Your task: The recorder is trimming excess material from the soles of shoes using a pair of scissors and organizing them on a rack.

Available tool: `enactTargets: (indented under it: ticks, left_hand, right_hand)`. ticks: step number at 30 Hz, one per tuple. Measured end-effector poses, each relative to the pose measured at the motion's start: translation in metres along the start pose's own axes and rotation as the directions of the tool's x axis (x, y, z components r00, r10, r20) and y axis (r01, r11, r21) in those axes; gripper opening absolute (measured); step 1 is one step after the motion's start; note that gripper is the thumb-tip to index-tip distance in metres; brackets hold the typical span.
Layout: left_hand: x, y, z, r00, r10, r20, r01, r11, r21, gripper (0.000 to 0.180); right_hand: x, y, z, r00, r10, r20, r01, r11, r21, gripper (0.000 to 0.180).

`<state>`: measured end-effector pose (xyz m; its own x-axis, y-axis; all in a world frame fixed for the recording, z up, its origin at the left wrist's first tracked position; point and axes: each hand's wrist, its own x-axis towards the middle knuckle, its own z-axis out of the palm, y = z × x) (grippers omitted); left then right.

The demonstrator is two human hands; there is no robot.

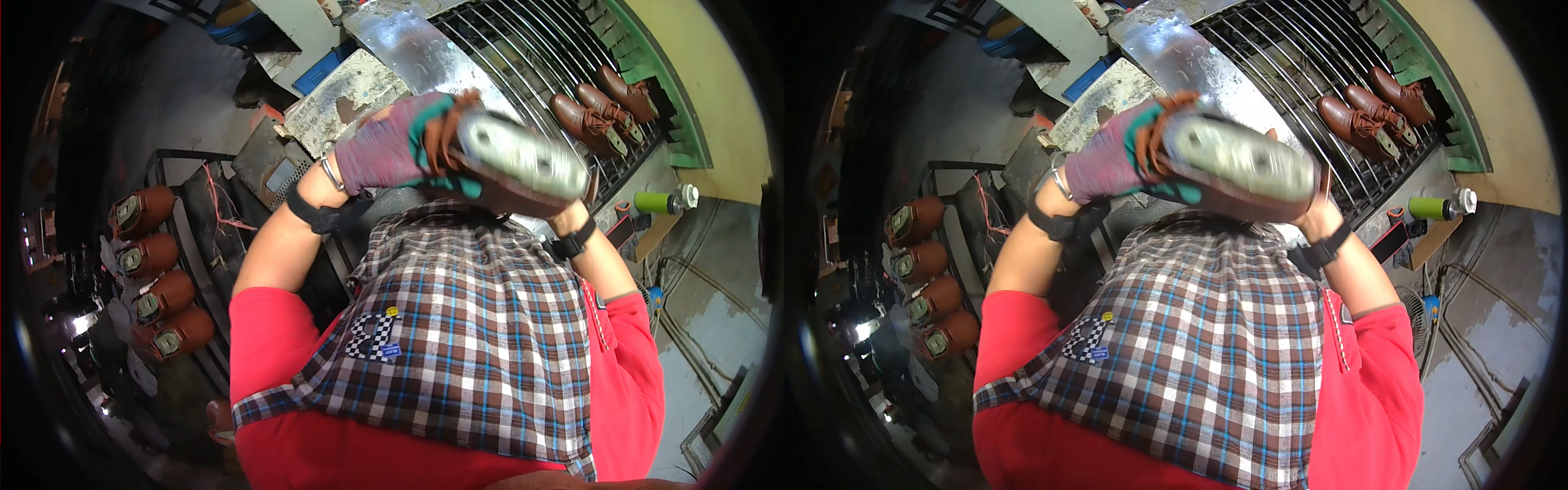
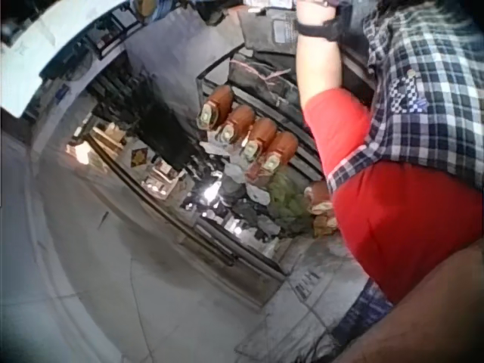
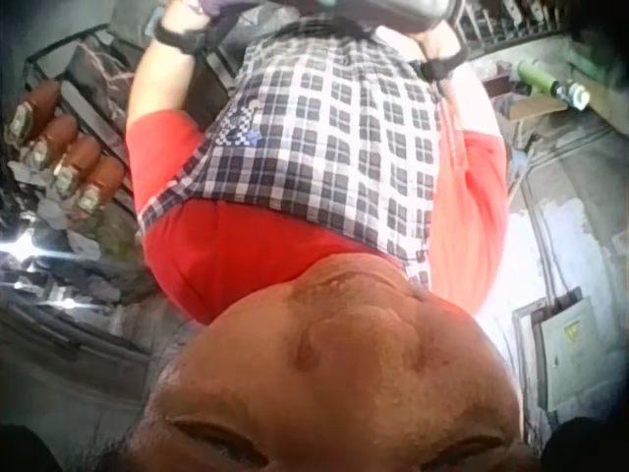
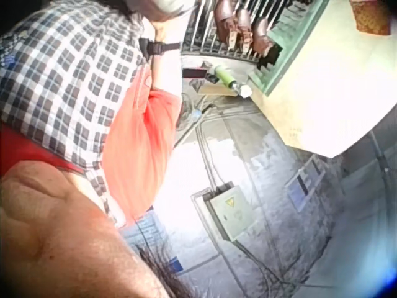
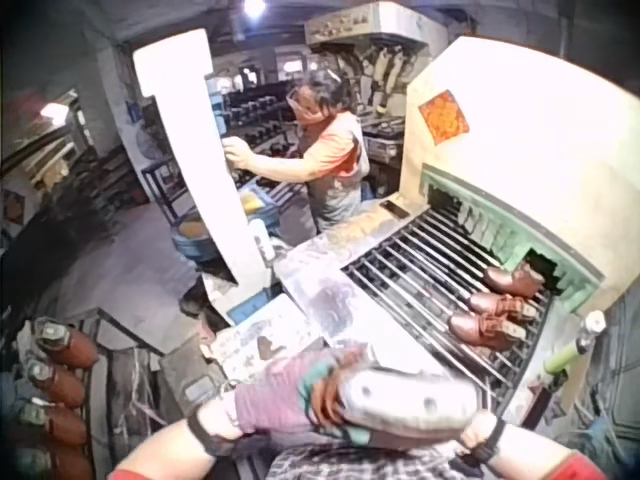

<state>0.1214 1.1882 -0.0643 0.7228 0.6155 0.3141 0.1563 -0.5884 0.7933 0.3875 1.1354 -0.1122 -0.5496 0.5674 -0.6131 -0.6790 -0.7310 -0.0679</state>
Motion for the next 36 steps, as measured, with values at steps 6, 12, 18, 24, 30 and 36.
enactTargets:
  ticks: [6,12,18,24,30,36]
  left_hand:
    - [-0.006,0.018,-0.019,0.988,0.105,0.109,-0.126,0.97,0.207,0.083]
    - [-0.036,0.084,0.055,0.857,-0.415,-0.307,-0.153,0.366,-0.918,0.099]
    - [-0.064,0.076,0.074,0.837,-0.445,-0.32,-0.246,0.219,-0.944,0.055]
    - [-0.159,0.1,0.016,0.663,0.008,-0.749,0.356,0.877,0.324,0.055]
    - [-0.246,0.101,-0.001,0.385,0.032,-0.922,0.66,0.689,0.299,0.061]
    - [-0.283,0.135,-0.008,-0.101,-0.064,-0.993,0.603,0.79,-0.112,0.061]
  right_hand:
    - [0.014,0.011,0.004,0.878,0.042,0.476,0.095,0.961,-0.259,0.08]
    - [-0.005,-0.045,-0.075,0.767,-0.269,0.582,0.639,0.395,-0.66,0.075]
    - [-0.005,0.013,-0.002,0.511,-0.321,0.797,0.795,0.53,-0.297,0.087]
    - [0.027,0.074,0.072,0.804,-0.192,0.563,0.544,0.62,-0.565,0.044]
    - [0.023,0.088,0.064,0.813,-0.057,0.579,0.538,0.452,-0.711,0.066]
    - [0.075,0.113,0.114,0.768,-0.066,0.637,0.64,0.116,-0.759,0.061]
